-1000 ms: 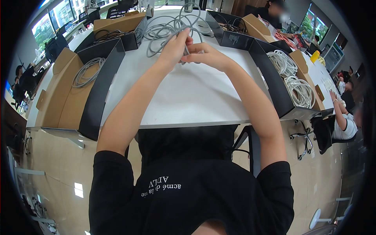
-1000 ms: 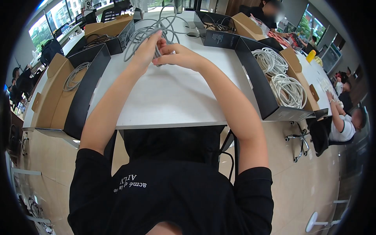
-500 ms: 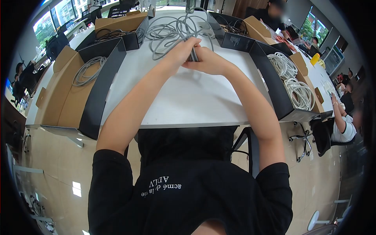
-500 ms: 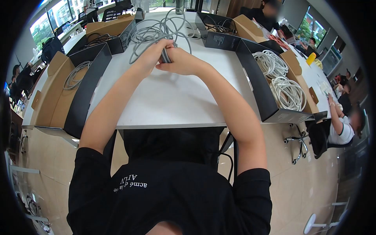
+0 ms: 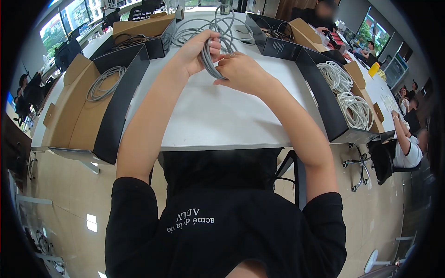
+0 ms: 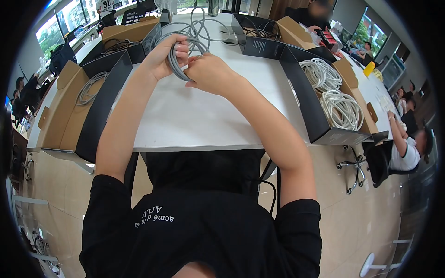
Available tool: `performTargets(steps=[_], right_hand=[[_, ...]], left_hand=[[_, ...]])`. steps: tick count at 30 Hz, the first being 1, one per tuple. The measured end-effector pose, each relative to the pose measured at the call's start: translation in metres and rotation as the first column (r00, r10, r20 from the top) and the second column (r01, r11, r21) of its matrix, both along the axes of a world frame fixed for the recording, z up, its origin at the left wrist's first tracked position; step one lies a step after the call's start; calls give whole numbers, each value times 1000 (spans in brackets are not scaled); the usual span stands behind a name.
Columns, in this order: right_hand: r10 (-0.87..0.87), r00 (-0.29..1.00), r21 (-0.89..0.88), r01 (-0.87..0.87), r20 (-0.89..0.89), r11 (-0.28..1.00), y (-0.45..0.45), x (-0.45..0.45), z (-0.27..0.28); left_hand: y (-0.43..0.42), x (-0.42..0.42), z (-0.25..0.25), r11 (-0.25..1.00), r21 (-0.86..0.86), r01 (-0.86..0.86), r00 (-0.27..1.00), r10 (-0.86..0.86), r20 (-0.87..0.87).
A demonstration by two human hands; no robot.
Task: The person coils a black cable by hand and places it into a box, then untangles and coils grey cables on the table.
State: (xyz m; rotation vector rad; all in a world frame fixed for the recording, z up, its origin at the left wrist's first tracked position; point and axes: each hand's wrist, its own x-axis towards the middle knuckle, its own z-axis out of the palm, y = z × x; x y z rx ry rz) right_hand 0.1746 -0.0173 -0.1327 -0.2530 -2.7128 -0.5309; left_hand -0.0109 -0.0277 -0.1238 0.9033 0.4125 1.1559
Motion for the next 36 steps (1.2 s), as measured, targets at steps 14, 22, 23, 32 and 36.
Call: performTargets(steps=[14,22,23,32,36], right_hand=[[-88,920,-727,-241,-383,643,18,-5,-9],[-114,888,-768,-314,-445,558,9,-4,-1],[-125,912,-760,-243,-391,603,6,-1,4],[155,911,-309,-284,-383,908,12,5,8],[105,924,-523,-299,-368,798,12,3,9]], left_hand=[[-26,69,-19,660,428,-618,588,749,-305],[-24,53,0,854,144,-500,835,519,-182],[-26,54,5,841,90,-533,836,540,-96],[-17,8,12,996,-24,-82,976,85,199],[-13,16,4,986,120,-117,950,77,302]])
